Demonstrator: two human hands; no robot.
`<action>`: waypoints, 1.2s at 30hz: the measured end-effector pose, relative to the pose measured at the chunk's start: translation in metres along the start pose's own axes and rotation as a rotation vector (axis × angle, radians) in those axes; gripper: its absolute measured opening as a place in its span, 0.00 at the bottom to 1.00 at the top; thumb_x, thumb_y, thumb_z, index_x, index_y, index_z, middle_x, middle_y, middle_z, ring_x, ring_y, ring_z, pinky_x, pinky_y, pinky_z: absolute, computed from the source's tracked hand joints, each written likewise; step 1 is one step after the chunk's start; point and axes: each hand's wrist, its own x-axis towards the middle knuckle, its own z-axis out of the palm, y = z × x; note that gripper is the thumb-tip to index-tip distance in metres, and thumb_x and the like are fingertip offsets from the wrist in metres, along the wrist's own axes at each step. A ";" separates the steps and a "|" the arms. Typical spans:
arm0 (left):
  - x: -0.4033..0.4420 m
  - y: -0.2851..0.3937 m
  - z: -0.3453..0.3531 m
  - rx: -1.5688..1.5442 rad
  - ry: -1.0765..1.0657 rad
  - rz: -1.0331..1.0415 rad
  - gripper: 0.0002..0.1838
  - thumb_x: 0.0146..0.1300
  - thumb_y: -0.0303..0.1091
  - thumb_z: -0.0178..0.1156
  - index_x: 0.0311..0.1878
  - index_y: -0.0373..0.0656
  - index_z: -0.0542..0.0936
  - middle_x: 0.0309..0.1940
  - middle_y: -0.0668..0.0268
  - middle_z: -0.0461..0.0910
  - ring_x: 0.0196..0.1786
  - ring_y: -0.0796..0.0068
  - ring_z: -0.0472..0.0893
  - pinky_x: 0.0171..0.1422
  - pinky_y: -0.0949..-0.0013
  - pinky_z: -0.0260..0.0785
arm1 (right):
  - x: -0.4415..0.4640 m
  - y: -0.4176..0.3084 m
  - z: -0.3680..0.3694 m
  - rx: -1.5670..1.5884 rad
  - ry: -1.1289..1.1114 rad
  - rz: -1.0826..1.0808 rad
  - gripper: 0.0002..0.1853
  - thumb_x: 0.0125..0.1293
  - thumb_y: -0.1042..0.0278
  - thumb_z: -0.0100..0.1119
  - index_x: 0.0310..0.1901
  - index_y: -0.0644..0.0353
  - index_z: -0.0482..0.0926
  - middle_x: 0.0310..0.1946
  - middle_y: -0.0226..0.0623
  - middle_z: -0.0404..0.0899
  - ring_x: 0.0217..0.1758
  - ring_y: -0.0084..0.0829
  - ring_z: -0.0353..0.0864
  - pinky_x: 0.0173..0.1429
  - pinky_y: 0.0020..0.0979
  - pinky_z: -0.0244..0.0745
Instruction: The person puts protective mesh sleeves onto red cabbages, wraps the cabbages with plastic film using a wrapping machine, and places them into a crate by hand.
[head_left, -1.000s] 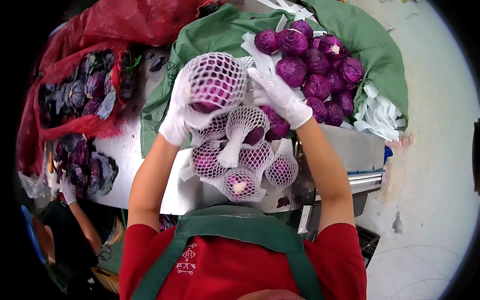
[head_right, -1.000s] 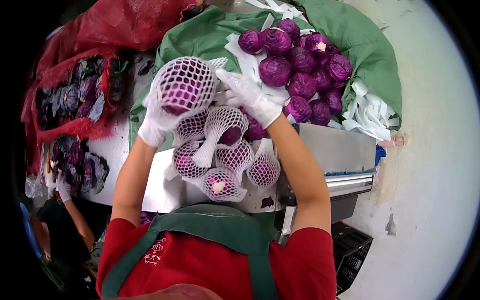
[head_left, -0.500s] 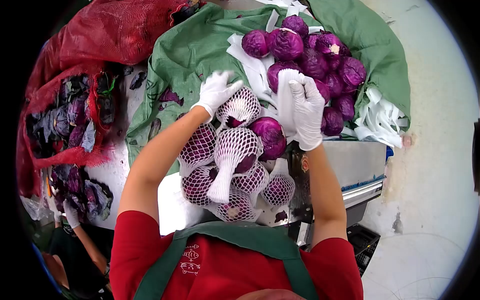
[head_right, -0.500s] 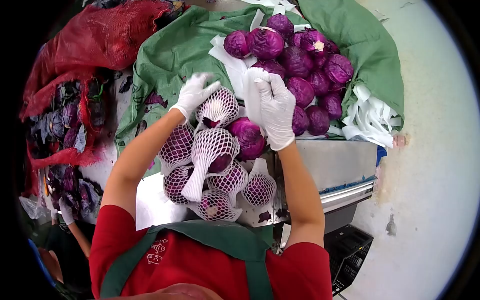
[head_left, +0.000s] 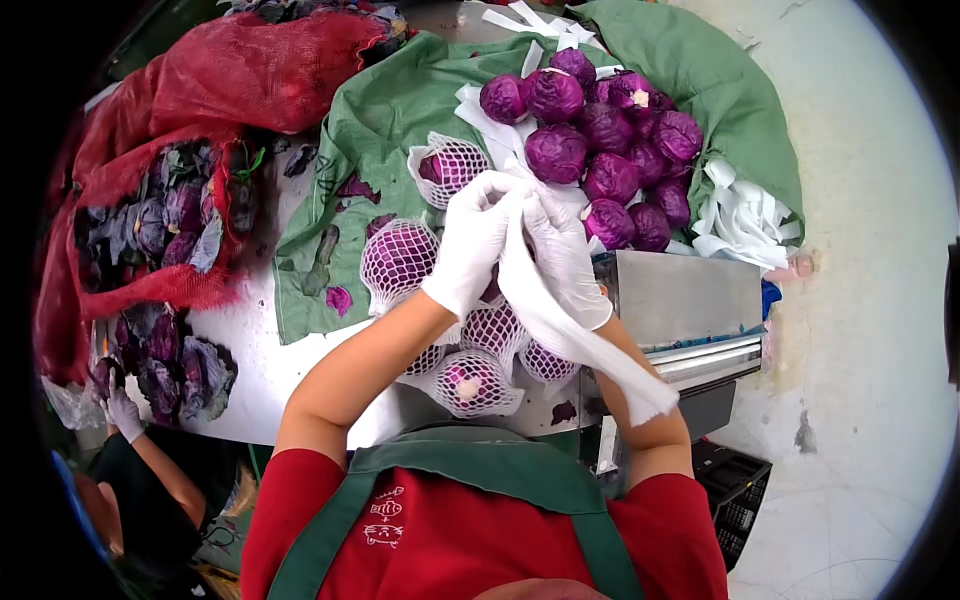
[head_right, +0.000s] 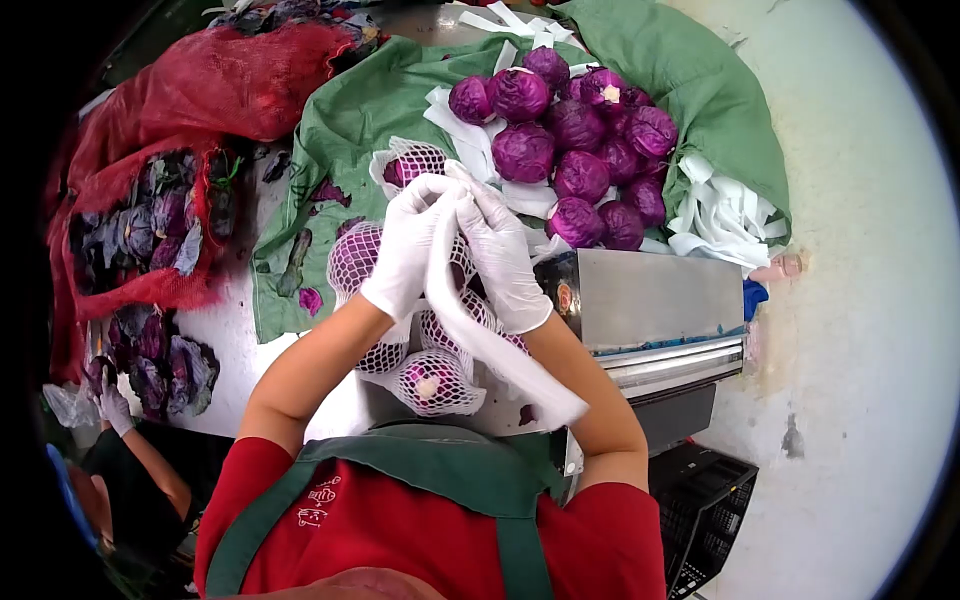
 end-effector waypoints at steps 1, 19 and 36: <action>0.005 -0.014 0.002 0.227 0.074 0.218 0.03 0.67 0.29 0.62 0.39 0.41 0.81 0.40 0.67 0.78 0.36 0.85 0.75 0.40 0.78 0.69 | -0.001 0.001 -0.001 0.021 0.013 -0.056 0.18 0.73 0.67 0.56 0.60 0.66 0.77 0.46 0.32 0.83 0.47 0.19 0.79 0.56 0.21 0.73; 0.216 -0.044 -0.040 0.962 0.477 0.121 0.15 0.61 0.45 0.66 0.39 0.41 0.83 0.29 0.59 0.84 0.29 0.66 0.81 0.39 0.64 0.72 | 0.201 -0.052 -0.176 -1.251 -0.326 0.140 0.28 0.66 0.40 0.58 0.48 0.62 0.84 0.37 0.45 0.86 0.44 0.30 0.84 0.54 0.33 0.76; 0.183 -0.037 -0.011 -0.237 -0.056 -0.196 0.35 0.75 0.61 0.40 0.71 0.42 0.64 0.63 0.60 0.75 0.60 0.69 0.80 0.61 0.58 0.77 | 0.215 -0.057 -0.137 -0.606 -0.273 -0.148 0.18 0.75 0.66 0.49 0.58 0.69 0.75 0.53 0.43 0.82 0.53 0.28 0.81 0.56 0.29 0.76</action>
